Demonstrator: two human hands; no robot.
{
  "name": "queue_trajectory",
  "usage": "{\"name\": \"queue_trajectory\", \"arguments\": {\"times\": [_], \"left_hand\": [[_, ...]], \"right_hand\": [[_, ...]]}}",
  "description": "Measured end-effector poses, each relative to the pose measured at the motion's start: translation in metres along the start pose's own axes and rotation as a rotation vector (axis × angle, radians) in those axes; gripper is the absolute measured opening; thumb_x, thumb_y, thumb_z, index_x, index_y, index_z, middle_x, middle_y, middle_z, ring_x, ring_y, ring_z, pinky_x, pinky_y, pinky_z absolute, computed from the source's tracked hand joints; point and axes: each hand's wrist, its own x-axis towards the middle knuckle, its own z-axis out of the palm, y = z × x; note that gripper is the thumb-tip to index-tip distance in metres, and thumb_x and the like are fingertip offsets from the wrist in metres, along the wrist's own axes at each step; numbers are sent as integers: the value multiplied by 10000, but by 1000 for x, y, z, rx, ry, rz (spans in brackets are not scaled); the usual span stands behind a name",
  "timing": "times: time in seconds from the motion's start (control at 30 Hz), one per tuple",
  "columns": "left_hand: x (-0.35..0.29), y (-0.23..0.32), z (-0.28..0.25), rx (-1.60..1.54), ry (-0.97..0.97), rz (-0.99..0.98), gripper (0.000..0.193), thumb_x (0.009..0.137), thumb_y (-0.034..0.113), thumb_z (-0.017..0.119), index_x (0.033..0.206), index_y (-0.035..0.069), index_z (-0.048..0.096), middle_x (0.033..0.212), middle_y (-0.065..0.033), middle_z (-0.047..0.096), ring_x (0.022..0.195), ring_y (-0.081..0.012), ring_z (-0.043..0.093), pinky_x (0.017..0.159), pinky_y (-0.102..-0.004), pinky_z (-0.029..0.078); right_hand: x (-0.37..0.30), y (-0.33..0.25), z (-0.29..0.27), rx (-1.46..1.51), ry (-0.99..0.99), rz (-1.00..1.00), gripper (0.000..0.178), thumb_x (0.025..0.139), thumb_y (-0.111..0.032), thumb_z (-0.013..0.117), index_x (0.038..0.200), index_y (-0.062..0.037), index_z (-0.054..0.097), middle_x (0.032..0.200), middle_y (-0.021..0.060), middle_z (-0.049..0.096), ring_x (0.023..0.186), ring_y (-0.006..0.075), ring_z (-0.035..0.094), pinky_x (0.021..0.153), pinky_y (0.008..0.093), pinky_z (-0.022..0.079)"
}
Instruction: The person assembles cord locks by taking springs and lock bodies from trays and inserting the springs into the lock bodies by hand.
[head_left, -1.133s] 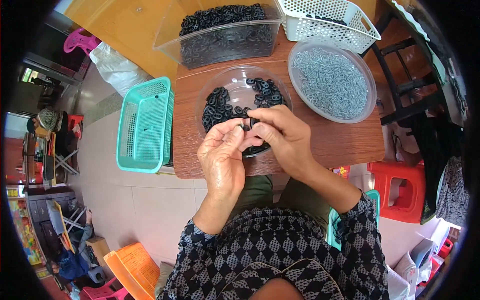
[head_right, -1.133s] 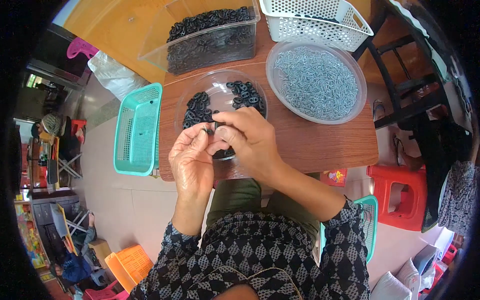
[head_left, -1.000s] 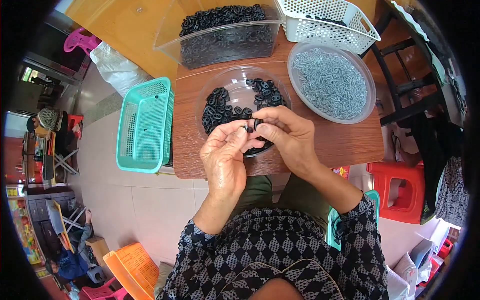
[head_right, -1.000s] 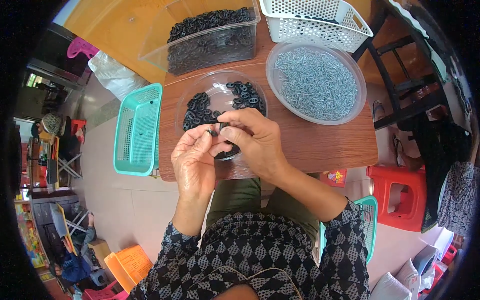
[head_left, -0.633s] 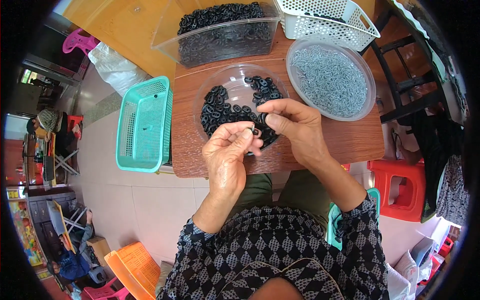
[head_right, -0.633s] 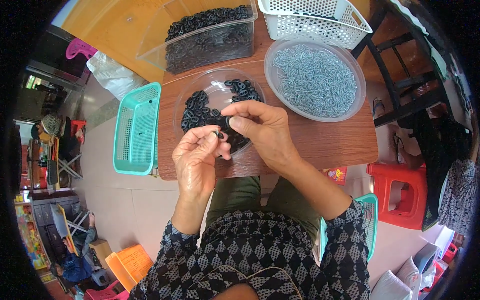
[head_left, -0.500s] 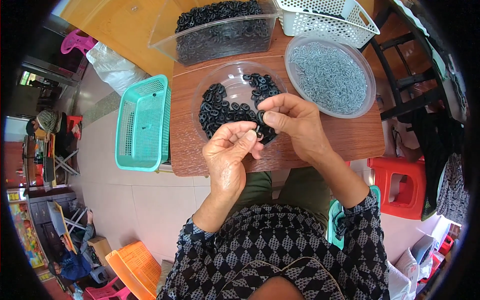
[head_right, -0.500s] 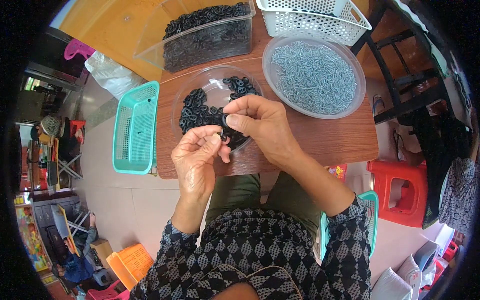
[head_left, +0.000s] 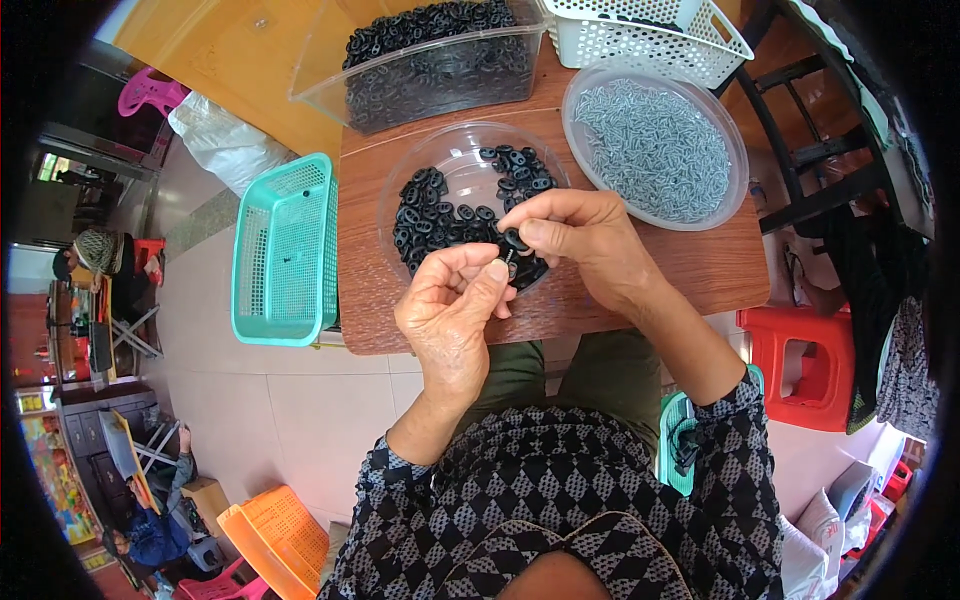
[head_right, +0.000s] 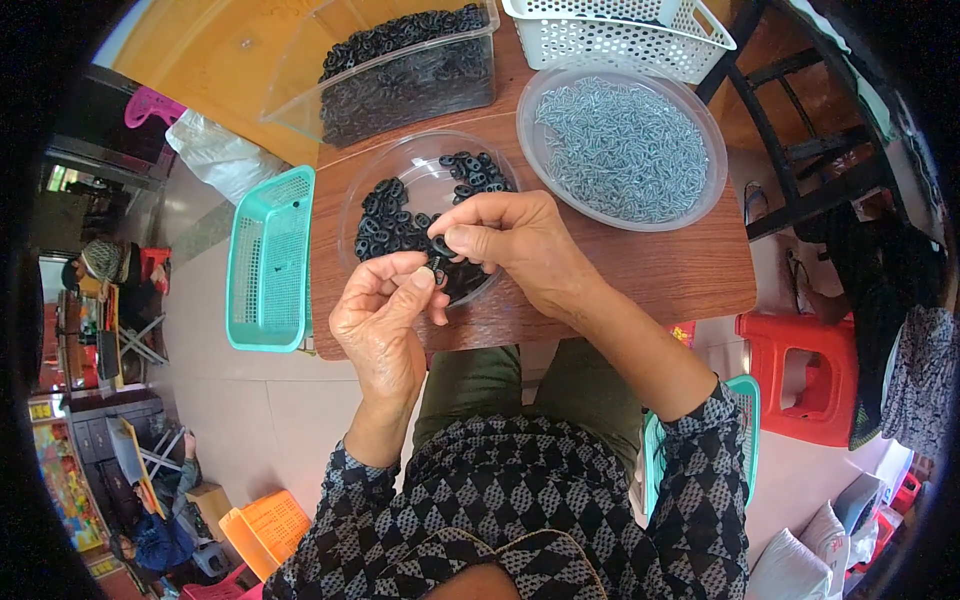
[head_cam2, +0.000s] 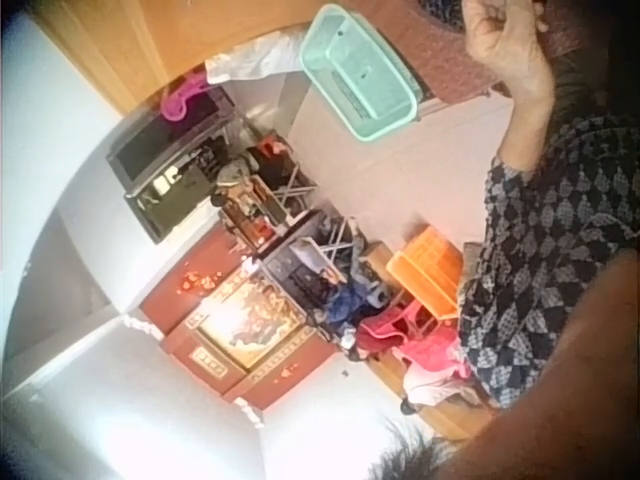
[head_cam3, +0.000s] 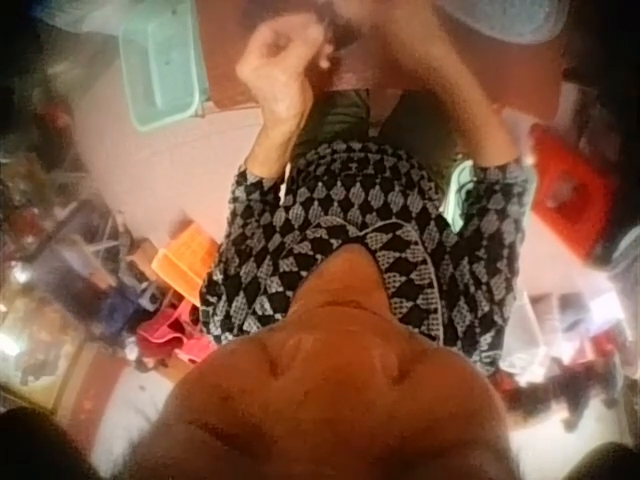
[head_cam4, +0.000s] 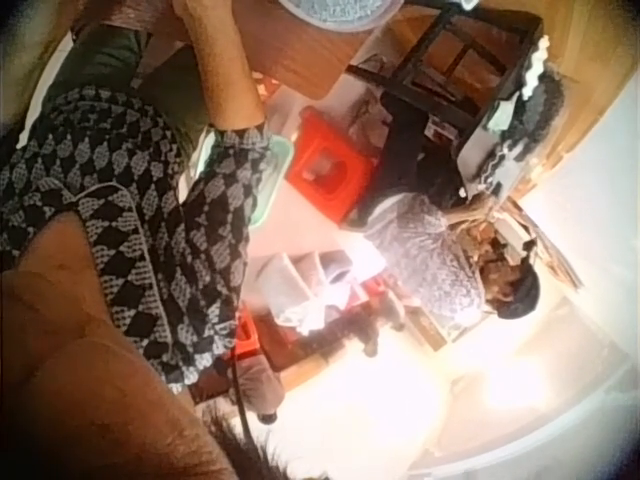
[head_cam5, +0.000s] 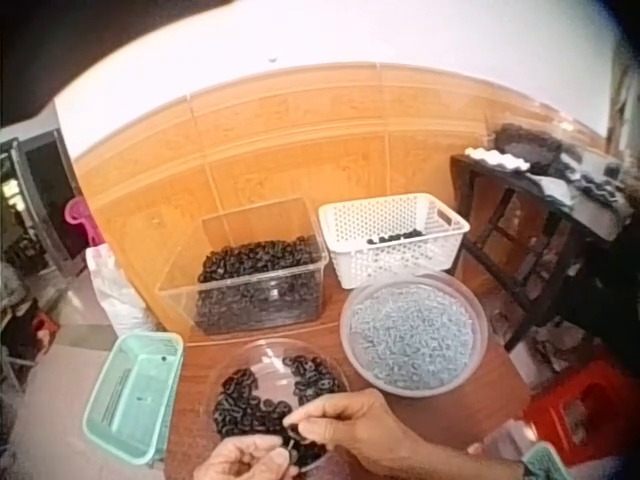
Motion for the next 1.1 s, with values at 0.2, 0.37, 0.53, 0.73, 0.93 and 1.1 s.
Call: {"name": "queue_trajectory", "arguments": {"times": [0.2, 0.37, 0.53, 0.73, 0.93, 1.1], "left_hand": [[0, 0, -1, 19, 25, -5, 120, 851, -5, 644, 965, -32, 617, 773, -45, 626, 603, -74, 569, 538, -188, 473], [0, -1, -1, 28, 44, 6, 109, 849, 1, 650, 952, -24, 623, 773, -36, 625, 600, -66, 567, 526, -185, 471], [0, -4, -3, 62, 47, 33, 101, 846, 5, 654, 940, -17, 626, 765, -24, 621, 602, -51, 562, 519, -177, 465], [-1, -4, -2, 112, 64, 53, 97, 841, 10, 658, 930, -11, 627, 754, -13, 617, 603, -35, 551, 513, -167, 454], [-1, -6, -2, 122, 72, 72, 102, 843, 15, 660, 934, -9, 620, 750, -10, 612, 600, -35, 548, 515, -167, 454], [0, -9, -2, 74, 58, 89, 121, 853, 15, 653, 960, -12, 605, 774, -22, 608, 617, -49, 557, 526, -178, 464]], "right_hand": [[2, 2, 0, -47, -16, -8, 166, 819, -122, 672, 945, -20, 709, 745, -9, 619, 634, 55, 485, 576, 191, 382], [2, 2, 1, -74, -43, -20, 138, 838, -120, 641, 928, -42, 712, 759, -23, 619, 674, 37, 504, 581, 192, 390], [1, 1, 4, -84, -39, -53, 143, 832, -100, 652, 933, -14, 704, 772, -19, 629, 685, 36, 512, 607, 192, 410], [2, 6, 3, -130, -62, -116, 141, 839, -101, 660, 940, -15, 708, 826, -11, 651, 724, 33, 534, 637, 186, 427], [1, 8, 6, -183, -55, -138, 111, 828, -62, 655, 918, -3, 680, 829, -3, 643, 762, 47, 558, 685, 212, 461], [3, 8, 5, -156, -35, -123, 75, 815, -54, 655, 875, -9, 646, 799, -17, 621, 724, 38, 533, 646, 210, 441]]}}
